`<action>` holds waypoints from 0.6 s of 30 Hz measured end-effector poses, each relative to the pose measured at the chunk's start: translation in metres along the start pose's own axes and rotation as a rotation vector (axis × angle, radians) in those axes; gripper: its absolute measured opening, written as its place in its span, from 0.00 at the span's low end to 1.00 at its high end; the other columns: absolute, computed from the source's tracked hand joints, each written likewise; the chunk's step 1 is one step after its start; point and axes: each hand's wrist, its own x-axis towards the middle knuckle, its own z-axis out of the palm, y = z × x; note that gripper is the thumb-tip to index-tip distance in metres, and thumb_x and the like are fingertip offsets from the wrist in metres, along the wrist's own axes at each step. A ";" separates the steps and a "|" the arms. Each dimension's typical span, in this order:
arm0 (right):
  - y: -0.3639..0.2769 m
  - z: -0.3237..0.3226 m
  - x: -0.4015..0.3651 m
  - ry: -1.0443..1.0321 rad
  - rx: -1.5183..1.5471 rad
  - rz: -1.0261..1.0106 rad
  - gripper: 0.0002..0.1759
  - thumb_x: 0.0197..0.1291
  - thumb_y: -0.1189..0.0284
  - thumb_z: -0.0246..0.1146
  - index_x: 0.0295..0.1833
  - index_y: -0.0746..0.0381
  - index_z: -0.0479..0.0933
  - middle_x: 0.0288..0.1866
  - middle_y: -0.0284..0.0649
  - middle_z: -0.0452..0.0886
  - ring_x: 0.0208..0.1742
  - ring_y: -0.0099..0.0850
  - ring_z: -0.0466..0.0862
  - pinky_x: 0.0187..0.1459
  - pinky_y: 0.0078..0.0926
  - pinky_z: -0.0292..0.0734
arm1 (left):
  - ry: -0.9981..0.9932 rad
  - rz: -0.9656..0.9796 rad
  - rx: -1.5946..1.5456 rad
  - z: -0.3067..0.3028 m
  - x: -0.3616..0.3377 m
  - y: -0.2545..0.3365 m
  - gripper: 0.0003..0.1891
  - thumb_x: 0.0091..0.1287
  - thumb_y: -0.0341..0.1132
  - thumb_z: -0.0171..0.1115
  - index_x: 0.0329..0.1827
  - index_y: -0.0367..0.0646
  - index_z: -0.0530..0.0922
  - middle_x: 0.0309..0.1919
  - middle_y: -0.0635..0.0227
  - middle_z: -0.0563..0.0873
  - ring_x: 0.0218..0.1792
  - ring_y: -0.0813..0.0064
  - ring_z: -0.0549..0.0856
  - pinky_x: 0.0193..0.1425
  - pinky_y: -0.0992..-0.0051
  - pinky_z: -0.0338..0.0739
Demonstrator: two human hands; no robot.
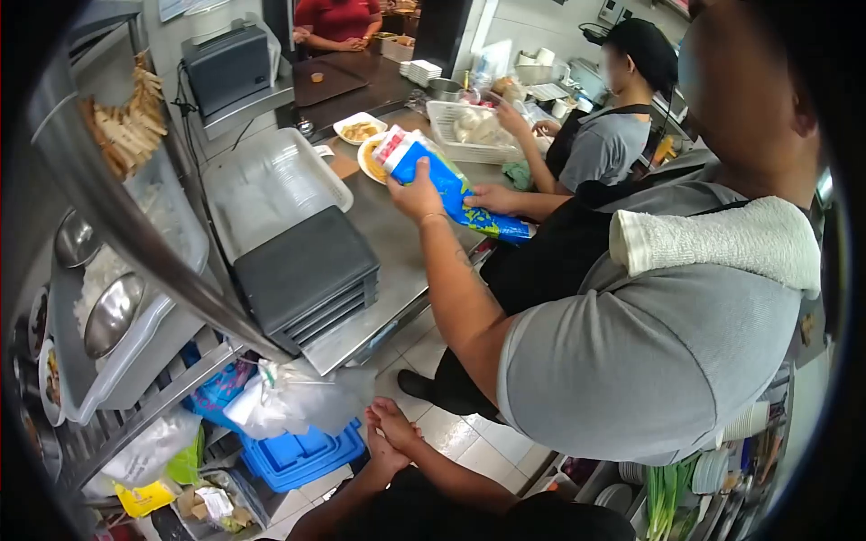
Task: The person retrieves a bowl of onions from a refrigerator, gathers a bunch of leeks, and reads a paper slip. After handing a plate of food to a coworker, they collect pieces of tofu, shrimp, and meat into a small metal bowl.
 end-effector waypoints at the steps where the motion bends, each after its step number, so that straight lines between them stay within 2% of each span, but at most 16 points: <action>1: 0.006 -0.003 -0.004 -0.104 -0.068 0.035 0.15 0.67 0.67 0.53 0.56 0.63 0.69 0.47 0.41 0.76 0.48 0.26 0.77 0.50 0.23 0.73 | -0.094 0.006 0.021 -0.012 0.000 0.006 0.48 0.57 0.75 0.37 0.67 0.41 0.61 0.60 0.49 0.73 0.60 0.50 0.72 0.62 0.51 0.65; 2: 0.013 -0.007 -0.008 -0.204 -0.138 0.075 0.19 0.67 0.67 0.53 0.60 0.63 0.67 0.53 0.43 0.75 0.55 0.28 0.75 0.57 0.25 0.70 | -0.171 0.004 0.021 -0.024 -0.002 0.011 0.48 0.56 0.75 0.37 0.66 0.41 0.61 0.60 0.49 0.73 0.60 0.50 0.72 0.62 0.52 0.65; 3: 0.017 -0.007 -0.015 -0.285 -0.402 -0.015 0.24 0.69 0.63 0.49 0.65 0.64 0.62 0.60 0.45 0.71 0.63 0.33 0.70 0.64 0.28 0.62 | -0.234 0.003 0.023 -0.035 -0.004 0.016 0.48 0.56 0.76 0.37 0.66 0.41 0.62 0.60 0.49 0.72 0.61 0.50 0.72 0.62 0.52 0.64; 4: 0.021 -0.009 -0.021 -0.287 -0.401 -0.011 0.24 0.69 0.63 0.49 0.65 0.64 0.62 0.60 0.45 0.71 0.63 0.33 0.70 0.64 0.28 0.62 | -0.288 0.007 0.026 -0.047 -0.007 0.021 0.49 0.56 0.76 0.37 0.66 0.41 0.62 0.60 0.49 0.72 0.61 0.51 0.71 0.63 0.52 0.64; 6: 0.013 -0.011 -0.036 -0.426 -0.766 -0.154 0.29 0.71 0.56 0.42 0.69 0.63 0.57 0.65 0.47 0.67 0.69 0.37 0.64 0.69 0.34 0.53 | -0.344 0.011 0.016 -0.073 -0.022 0.029 0.49 0.56 0.76 0.37 0.66 0.40 0.62 0.61 0.49 0.72 0.62 0.51 0.71 0.63 0.52 0.64; 7: 0.011 -0.009 -0.047 -0.421 -0.755 -0.159 0.29 0.71 0.56 0.42 0.69 0.63 0.57 0.65 0.47 0.67 0.69 0.37 0.64 0.69 0.34 0.53 | -0.315 -0.027 -0.045 -0.096 -0.034 0.035 0.52 0.54 0.77 0.39 0.67 0.38 0.61 0.64 0.49 0.67 0.63 0.50 0.68 0.66 0.53 0.60; 8: 0.010 -0.007 -0.060 -0.405 -0.839 -0.199 0.28 0.71 0.56 0.40 0.68 0.64 0.60 0.66 0.47 0.66 0.69 0.38 0.64 0.69 0.33 0.53 | -0.303 -0.044 -0.039 -0.095 -0.047 0.039 0.52 0.54 0.77 0.39 0.67 0.38 0.61 0.64 0.49 0.67 0.63 0.50 0.68 0.66 0.53 0.60; 10: 0.011 -0.007 -0.086 -0.322 -0.985 -0.287 0.29 0.71 0.56 0.36 0.65 0.65 0.65 0.69 0.47 0.64 0.70 0.40 0.63 0.70 0.29 0.53 | 0.080 -0.021 0.163 -0.086 -0.065 0.053 0.54 0.52 0.78 0.40 0.67 0.37 0.59 0.65 0.48 0.66 0.64 0.50 0.66 0.67 0.53 0.58; 11: 0.021 -0.013 -0.094 -0.311 -0.933 -0.320 0.29 0.71 0.55 0.35 0.67 0.61 0.63 0.69 0.46 0.64 0.71 0.39 0.62 0.70 0.31 0.52 | 0.276 -0.050 0.276 -0.080 -0.071 0.058 0.55 0.51 0.78 0.41 0.67 0.36 0.58 0.65 0.48 0.65 0.64 0.50 0.66 0.68 0.53 0.57; 12: 0.025 -0.015 -0.108 -0.200 -0.885 -0.332 0.29 0.71 0.55 0.35 0.67 0.61 0.63 0.69 0.46 0.64 0.71 0.39 0.62 0.70 0.31 0.52 | 0.467 -0.111 0.406 -0.077 -0.071 0.060 0.56 0.50 0.79 0.42 0.68 0.36 0.57 0.66 0.48 0.65 0.64 0.50 0.65 0.68 0.53 0.57; 13: 0.022 -0.020 -0.126 -0.131 -1.043 -0.328 0.29 0.71 0.53 0.36 0.68 0.60 0.61 0.68 0.46 0.64 0.70 0.39 0.62 0.71 0.33 0.51 | 0.648 -0.208 0.557 -0.078 -0.069 0.055 0.57 0.49 0.79 0.43 0.68 0.35 0.57 0.66 0.48 0.64 0.65 0.49 0.64 0.69 0.53 0.56; 14: 0.026 -0.028 -0.150 -0.026 -1.183 -0.287 0.30 0.70 0.52 0.36 0.69 0.58 0.60 0.68 0.46 0.65 0.70 0.40 0.63 0.71 0.35 0.51 | 0.551 -0.275 0.446 -0.070 -0.069 0.059 0.61 0.46 0.82 0.41 0.71 0.35 0.49 0.68 0.46 0.59 0.67 0.49 0.61 0.70 0.52 0.53; 16: 0.073 -0.054 -0.175 0.190 -1.068 -0.381 0.30 0.69 0.52 0.40 0.69 0.59 0.60 0.64 0.47 0.69 0.64 0.46 0.68 0.64 0.46 0.59 | 0.714 -0.548 0.211 0.015 -0.058 0.018 0.63 0.44 0.83 0.40 0.73 0.40 0.43 0.70 0.46 0.54 0.70 0.50 0.56 0.70 0.47 0.49; 17: 0.105 -0.059 -0.191 0.381 -1.104 -0.368 0.30 0.68 0.52 0.43 0.68 0.59 0.61 0.60 0.49 0.72 0.58 0.48 0.73 0.58 0.44 0.66 | 0.844 -0.600 0.402 0.043 -0.061 -0.006 0.60 0.45 0.82 0.42 0.74 0.47 0.42 0.70 0.46 0.54 0.70 0.50 0.55 0.69 0.44 0.49; 18: 0.097 -0.051 -0.230 0.428 -0.928 -0.134 0.32 0.66 0.51 0.45 0.67 0.61 0.61 0.58 0.54 0.72 0.54 0.49 0.75 0.54 0.48 0.69 | 0.932 -0.641 0.615 0.054 -0.061 -0.028 0.58 0.46 0.81 0.44 0.75 0.54 0.41 0.70 0.46 0.54 0.70 0.50 0.55 0.68 0.41 0.49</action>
